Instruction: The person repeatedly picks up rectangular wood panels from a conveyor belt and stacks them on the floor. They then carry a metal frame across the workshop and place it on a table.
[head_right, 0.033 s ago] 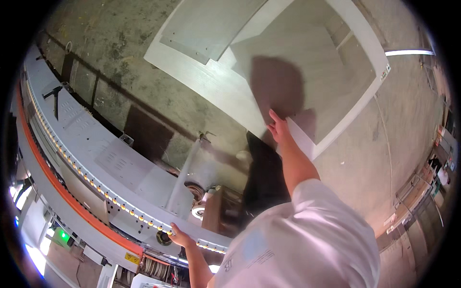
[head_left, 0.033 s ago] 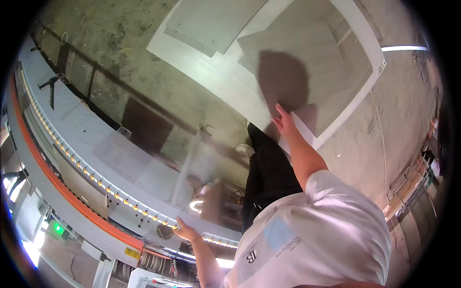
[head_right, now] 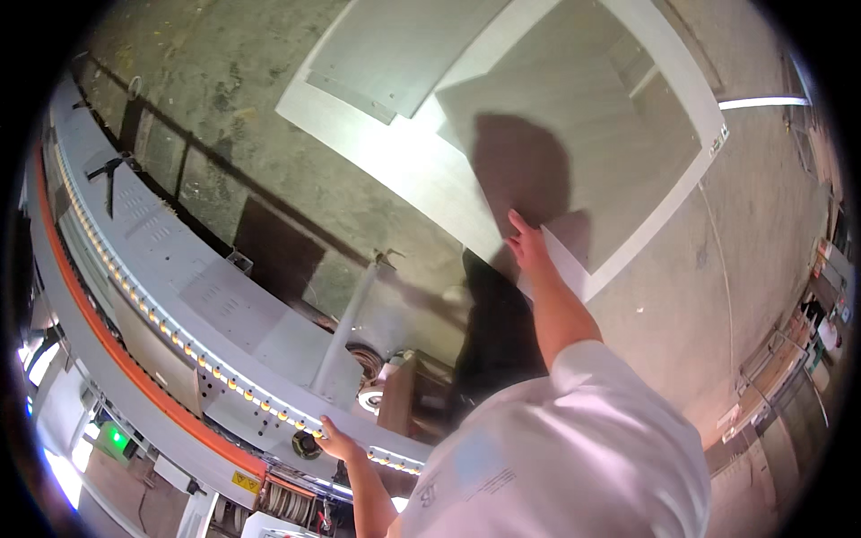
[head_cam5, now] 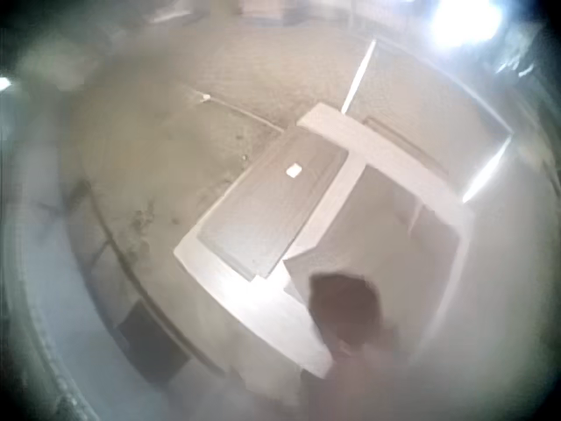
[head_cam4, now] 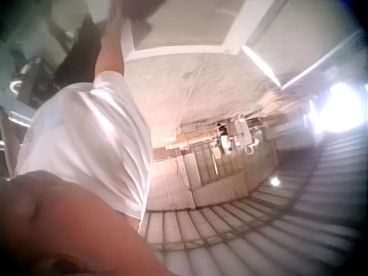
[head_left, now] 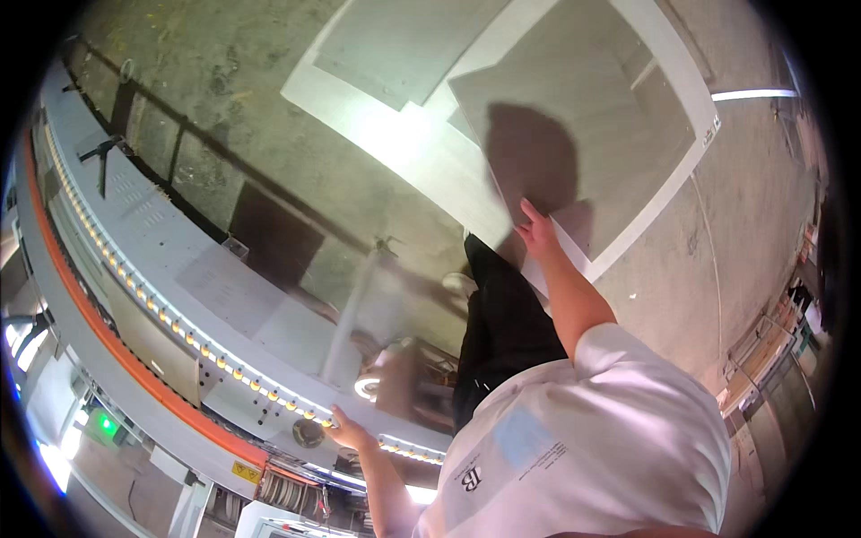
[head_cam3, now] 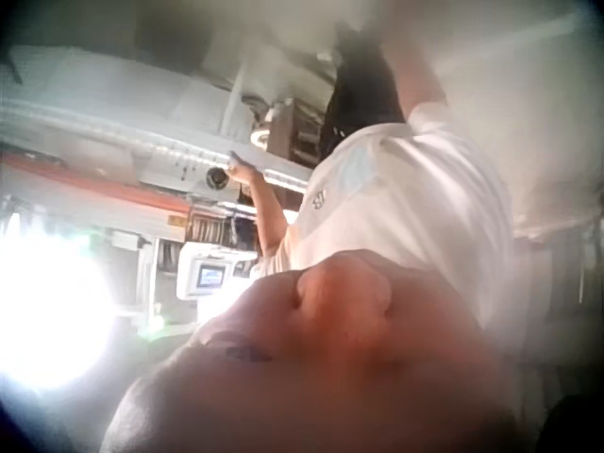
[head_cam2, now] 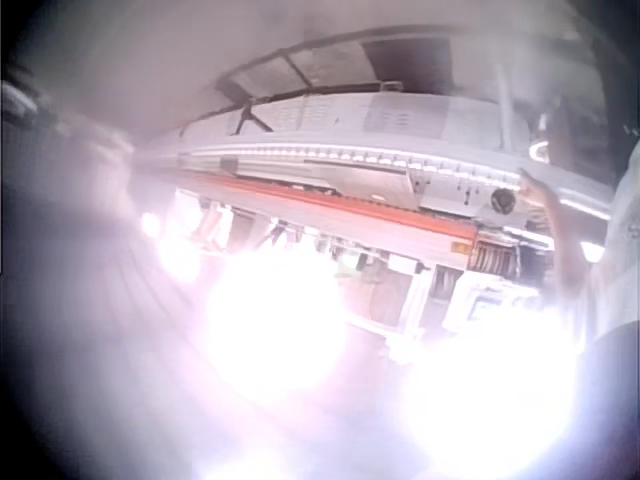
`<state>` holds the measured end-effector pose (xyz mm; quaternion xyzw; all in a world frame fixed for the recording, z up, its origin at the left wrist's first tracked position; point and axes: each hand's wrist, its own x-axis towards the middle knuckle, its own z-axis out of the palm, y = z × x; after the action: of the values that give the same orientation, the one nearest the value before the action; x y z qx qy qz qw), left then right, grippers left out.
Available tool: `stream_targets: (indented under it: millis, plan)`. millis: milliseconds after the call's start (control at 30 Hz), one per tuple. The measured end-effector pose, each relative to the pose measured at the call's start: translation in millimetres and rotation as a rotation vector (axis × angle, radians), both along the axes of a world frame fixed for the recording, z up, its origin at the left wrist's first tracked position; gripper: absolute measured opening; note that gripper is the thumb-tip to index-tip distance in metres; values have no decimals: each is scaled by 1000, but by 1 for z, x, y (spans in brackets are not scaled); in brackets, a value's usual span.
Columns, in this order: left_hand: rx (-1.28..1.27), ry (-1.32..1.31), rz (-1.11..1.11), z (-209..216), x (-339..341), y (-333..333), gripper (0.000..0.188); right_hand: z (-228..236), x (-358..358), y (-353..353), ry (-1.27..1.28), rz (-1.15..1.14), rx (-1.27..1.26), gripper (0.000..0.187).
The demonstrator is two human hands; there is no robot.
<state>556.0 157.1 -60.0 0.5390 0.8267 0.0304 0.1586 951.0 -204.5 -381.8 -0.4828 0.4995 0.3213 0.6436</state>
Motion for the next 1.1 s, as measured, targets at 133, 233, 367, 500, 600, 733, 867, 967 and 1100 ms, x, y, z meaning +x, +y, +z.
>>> stream_targets:
  millis: [133,233,367,500,600,733,867,967,1100]
  plan:
    - [-12,57,-19,13,6,1,81,65,7,-15,-225,-126,-85,44]
    - [7,100,-58,3,-29,1,79,105,36,-28,-381,-262,14,42]
    - [23,-40,-94,8,-31,1,67,209,74,-17,-385,-230,-143,41]
    - [164,-194,-266,3,-57,0,60,272,33,-61,-534,15,24,40]
    - [406,-54,-572,10,-57,-7,61,298,-32,-82,-710,225,79,40]
    - [368,-393,-829,37,-39,-17,61,398,-100,-63,-448,121,324,44]
    - [-477,-1260,-334,81,-31,-20,60,434,-142,-59,-545,453,611,45]
    - [-714,-1586,-233,81,-69,-32,65,469,-156,-34,-539,708,621,45]
    - [-760,-1528,-44,77,-142,-59,62,480,-163,12,-570,1145,642,54]
